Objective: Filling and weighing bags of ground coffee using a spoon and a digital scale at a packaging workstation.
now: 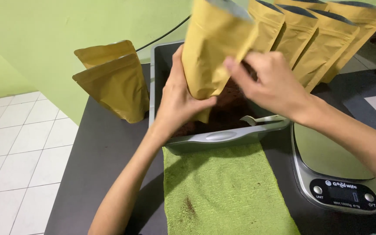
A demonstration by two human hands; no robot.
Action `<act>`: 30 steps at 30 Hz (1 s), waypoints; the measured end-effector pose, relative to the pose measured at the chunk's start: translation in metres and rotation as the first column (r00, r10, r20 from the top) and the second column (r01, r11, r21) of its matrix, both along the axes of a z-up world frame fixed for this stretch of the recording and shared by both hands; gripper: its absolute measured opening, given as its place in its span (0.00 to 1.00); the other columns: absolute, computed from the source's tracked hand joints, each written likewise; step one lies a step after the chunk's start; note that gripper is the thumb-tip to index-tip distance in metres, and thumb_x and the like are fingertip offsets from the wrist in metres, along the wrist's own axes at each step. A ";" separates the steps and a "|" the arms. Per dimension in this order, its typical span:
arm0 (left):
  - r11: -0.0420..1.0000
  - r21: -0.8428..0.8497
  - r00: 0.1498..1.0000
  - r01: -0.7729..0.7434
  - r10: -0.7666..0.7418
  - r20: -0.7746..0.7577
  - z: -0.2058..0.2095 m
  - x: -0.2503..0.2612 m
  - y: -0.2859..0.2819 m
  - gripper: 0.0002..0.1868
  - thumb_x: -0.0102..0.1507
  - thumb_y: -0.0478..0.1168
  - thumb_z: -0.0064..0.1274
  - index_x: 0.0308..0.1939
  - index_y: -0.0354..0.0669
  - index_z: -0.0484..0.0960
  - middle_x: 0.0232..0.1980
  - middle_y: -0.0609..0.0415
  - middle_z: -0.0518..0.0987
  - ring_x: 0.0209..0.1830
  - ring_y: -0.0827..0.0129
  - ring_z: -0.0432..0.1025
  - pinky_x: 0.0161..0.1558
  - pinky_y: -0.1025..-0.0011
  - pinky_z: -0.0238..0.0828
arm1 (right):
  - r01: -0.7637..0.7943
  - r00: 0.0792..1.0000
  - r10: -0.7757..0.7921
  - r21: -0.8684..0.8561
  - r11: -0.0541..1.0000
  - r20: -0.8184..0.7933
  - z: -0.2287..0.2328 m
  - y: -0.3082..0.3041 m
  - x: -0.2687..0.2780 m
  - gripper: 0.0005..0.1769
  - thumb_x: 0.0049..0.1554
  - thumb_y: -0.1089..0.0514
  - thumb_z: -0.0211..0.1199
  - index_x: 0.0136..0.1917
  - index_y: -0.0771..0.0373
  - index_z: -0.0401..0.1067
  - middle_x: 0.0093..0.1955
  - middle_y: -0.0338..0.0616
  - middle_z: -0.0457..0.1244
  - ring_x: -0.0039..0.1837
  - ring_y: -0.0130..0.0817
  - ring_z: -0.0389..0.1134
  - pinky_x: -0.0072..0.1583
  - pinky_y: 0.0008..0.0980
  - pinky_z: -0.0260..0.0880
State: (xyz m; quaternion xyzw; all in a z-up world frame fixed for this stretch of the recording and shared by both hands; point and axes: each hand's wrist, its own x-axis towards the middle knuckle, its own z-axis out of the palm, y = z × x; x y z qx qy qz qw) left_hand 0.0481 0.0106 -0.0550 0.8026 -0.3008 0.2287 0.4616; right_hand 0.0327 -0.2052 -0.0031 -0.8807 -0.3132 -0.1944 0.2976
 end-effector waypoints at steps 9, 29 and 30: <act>0.994 -0.018 0.994 0.103 -0.104 -0.031 -0.011 0.010 -0.002 0.58 0.58 0.47 0.70 0.77 0.35 0.41 0.79 0.42 0.52 0.79 0.52 0.57 0.76 0.58 0.58 | 0.148 0.983 -0.143 -0.031 0.989 0.118 0.000 0.002 0.017 0.31 0.77 0.54 0.50 0.30 0.62 0.55 0.24 0.37 0.47 0.28 0.29 0.47 0.35 0.35 0.44; 0.966 0.035 0.963 0.257 -0.259 0.071 -0.067 -0.131 -0.016 0.67 0.64 0.43 0.66 0.73 0.40 0.15 0.74 0.27 0.61 0.75 0.49 0.63 0.78 0.59 0.61 | -0.017 1.000 0.022 -0.222 0.975 0.019 -0.033 -0.087 -0.100 0.09 0.66 0.57 0.52 0.50 0.61 0.73 0.38 0.38 0.68 0.37 0.32 0.67 0.43 0.36 0.66; 0.923 -0.035 0.914 0.383 -0.384 -0.129 -0.070 -0.133 -0.013 0.58 0.64 0.41 0.63 0.70 0.29 0.24 0.72 0.26 0.62 0.72 0.51 0.64 0.76 0.61 0.62 | -0.159 0.985 0.127 -0.317 0.935 -0.121 -0.044 -0.092 -0.098 0.16 0.62 0.49 0.52 0.56 0.55 0.74 0.41 0.36 0.69 0.38 0.31 0.69 0.41 0.35 0.70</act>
